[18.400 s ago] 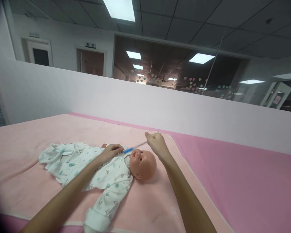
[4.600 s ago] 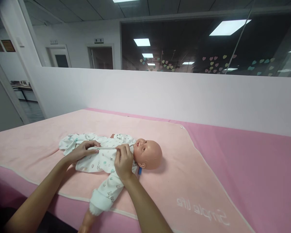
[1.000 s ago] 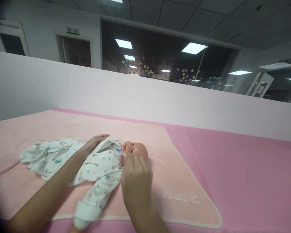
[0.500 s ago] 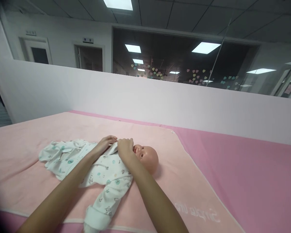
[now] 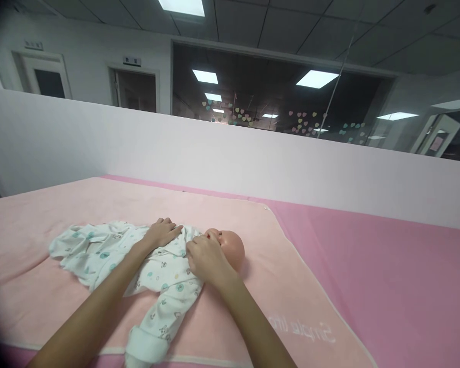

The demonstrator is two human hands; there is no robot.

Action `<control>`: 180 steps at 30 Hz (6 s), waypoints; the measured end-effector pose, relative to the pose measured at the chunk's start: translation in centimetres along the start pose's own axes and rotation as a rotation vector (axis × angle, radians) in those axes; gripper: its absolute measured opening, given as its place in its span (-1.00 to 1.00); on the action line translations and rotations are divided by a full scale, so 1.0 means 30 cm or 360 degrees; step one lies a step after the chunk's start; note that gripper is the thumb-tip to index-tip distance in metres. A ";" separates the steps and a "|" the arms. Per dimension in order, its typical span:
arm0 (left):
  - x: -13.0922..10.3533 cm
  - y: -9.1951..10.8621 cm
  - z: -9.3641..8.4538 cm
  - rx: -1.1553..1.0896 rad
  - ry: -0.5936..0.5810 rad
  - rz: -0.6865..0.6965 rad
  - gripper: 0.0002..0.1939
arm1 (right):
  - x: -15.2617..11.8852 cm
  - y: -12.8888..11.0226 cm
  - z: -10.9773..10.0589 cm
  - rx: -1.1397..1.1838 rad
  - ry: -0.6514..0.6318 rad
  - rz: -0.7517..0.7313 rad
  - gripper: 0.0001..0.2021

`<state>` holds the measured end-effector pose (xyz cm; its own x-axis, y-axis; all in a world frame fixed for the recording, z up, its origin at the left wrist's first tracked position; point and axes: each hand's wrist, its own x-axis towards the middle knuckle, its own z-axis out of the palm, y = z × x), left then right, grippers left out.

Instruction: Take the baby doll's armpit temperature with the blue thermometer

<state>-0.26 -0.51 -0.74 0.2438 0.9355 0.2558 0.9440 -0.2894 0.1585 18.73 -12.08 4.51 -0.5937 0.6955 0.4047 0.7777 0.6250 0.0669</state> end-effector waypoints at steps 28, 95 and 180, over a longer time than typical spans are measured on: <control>0.005 -0.008 -0.009 -0.0100 -0.0194 0.0026 -0.37 | -0.112 0.324 0.127 0.2370 0.0665 0.1073 -0.75; 0.006 -0.014 -0.006 -0.0001 -0.0170 0.0045 -0.40 | -0.113 0.299 0.115 0.2143 0.0829 0.1070 -0.73; 0.004 -0.016 -0.006 -0.0009 -0.0156 0.0058 -0.37 | -0.125 0.290 0.107 0.2194 0.0780 0.1066 -0.74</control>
<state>-0.72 -0.29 -0.62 0.2987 0.9397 0.1669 0.9330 -0.3243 0.1561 27.06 -8.12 0.66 0.0909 0.9560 0.2788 -0.0725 0.2856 -0.9556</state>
